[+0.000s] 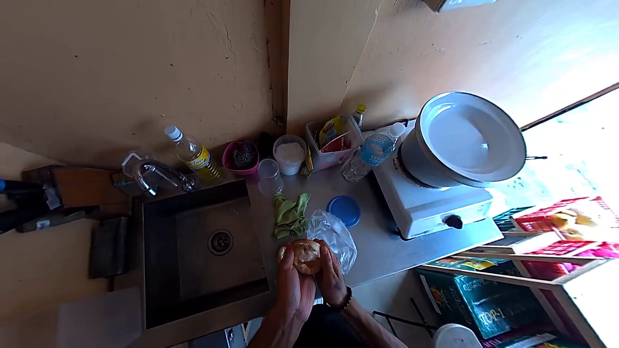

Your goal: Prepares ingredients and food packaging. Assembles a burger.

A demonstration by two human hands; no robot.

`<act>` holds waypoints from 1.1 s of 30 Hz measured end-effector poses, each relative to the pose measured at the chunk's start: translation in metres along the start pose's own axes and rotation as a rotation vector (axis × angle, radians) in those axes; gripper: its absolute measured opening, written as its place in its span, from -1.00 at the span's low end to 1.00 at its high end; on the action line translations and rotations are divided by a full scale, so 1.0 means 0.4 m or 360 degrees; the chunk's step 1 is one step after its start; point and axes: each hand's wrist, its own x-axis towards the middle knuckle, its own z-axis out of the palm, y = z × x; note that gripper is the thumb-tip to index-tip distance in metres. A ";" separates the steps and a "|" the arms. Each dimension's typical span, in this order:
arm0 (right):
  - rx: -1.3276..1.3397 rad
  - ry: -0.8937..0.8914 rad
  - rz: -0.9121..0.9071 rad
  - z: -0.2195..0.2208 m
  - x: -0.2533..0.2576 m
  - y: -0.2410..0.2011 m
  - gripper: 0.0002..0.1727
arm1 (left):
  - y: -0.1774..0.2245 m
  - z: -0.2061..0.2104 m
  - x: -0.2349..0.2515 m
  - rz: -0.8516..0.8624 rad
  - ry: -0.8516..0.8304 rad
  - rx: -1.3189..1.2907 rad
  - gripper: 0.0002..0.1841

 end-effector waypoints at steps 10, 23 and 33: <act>0.0140 -0.0029 0.0008 -0.011 -0.017 0.019 -0.44 | 0.004 0.006 -0.021 -0.0114 0.0089 -0.0097 -0.59; -0.0009 -0.0152 0.0064 0.022 0.024 0.020 -0.46 | 0.027 -0.007 0.006 0.0074 0.0116 -0.0138 -0.56; -0.0618 -0.0352 0.0287 0.253 0.083 0.093 -0.54 | 0.179 -0.289 0.077 0.0949 0.0166 0.0561 -0.53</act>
